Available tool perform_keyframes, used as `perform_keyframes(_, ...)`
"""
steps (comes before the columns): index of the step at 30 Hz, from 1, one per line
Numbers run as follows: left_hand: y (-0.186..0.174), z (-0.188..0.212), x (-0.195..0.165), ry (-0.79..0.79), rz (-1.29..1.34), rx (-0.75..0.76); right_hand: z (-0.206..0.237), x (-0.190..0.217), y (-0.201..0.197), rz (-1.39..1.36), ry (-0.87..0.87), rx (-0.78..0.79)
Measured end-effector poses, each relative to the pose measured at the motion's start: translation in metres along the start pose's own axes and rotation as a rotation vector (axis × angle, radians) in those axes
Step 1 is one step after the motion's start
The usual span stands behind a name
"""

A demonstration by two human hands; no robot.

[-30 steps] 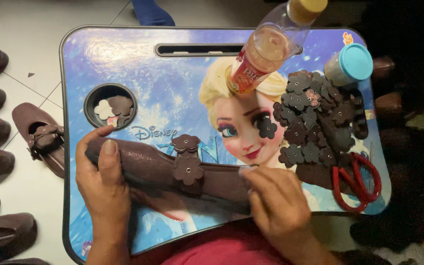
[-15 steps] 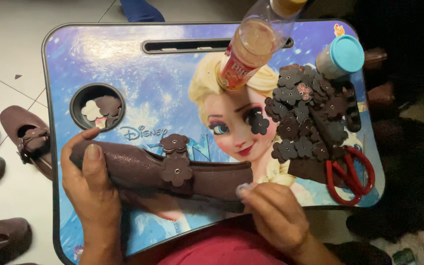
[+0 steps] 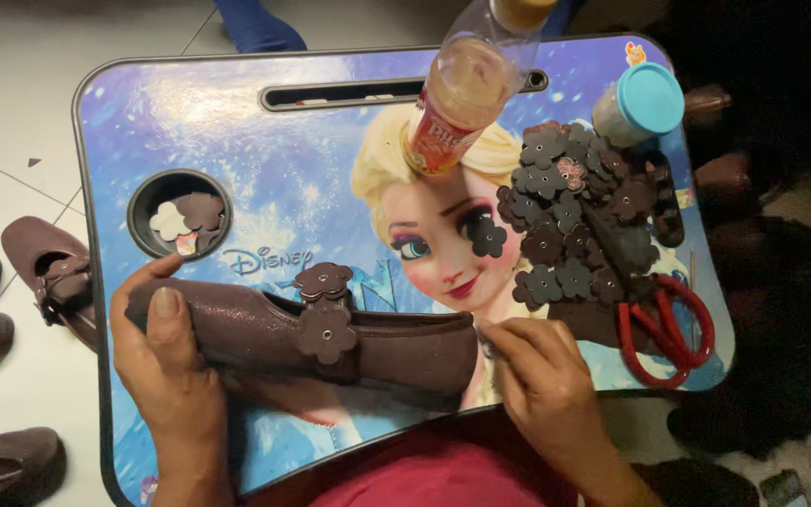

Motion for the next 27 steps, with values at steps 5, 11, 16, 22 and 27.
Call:
perform_keyframes(5,0.001,-0.002,-0.001,0.023,-0.038,0.01,0.026,0.012,-0.023,0.002,-0.089,-0.189)
perform_keyframes(11,-0.001,-0.001,-0.001,0.008,-0.058,0.001,0.023,0.003,0.0,-0.017,-0.152,-0.119)
perform_keyframes(16,-0.003,-0.001,0.003,0.011,0.017,0.014,0.019,0.003,-0.015,0.035,-0.073,-0.204)
perform_keyframes(22,-0.008,-0.001,0.007,0.041,0.001,0.017,0.011,0.01,0.007,0.111,-0.09,-0.115)
perform_keyframes(27,-0.006,0.001,0.005,-0.006,0.15,0.046,0.019,-0.008,0.01,-0.153,0.092,-0.097)
Point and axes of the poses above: each hand's wrist, its own z-axis away from the middle knuckle, its own y-axis out of the palm, x = y × z, the point moved 5 cm from there along -z, towards the middle knuckle, and after that the axes turned 15 degrees about z, right-handed, at the moved point
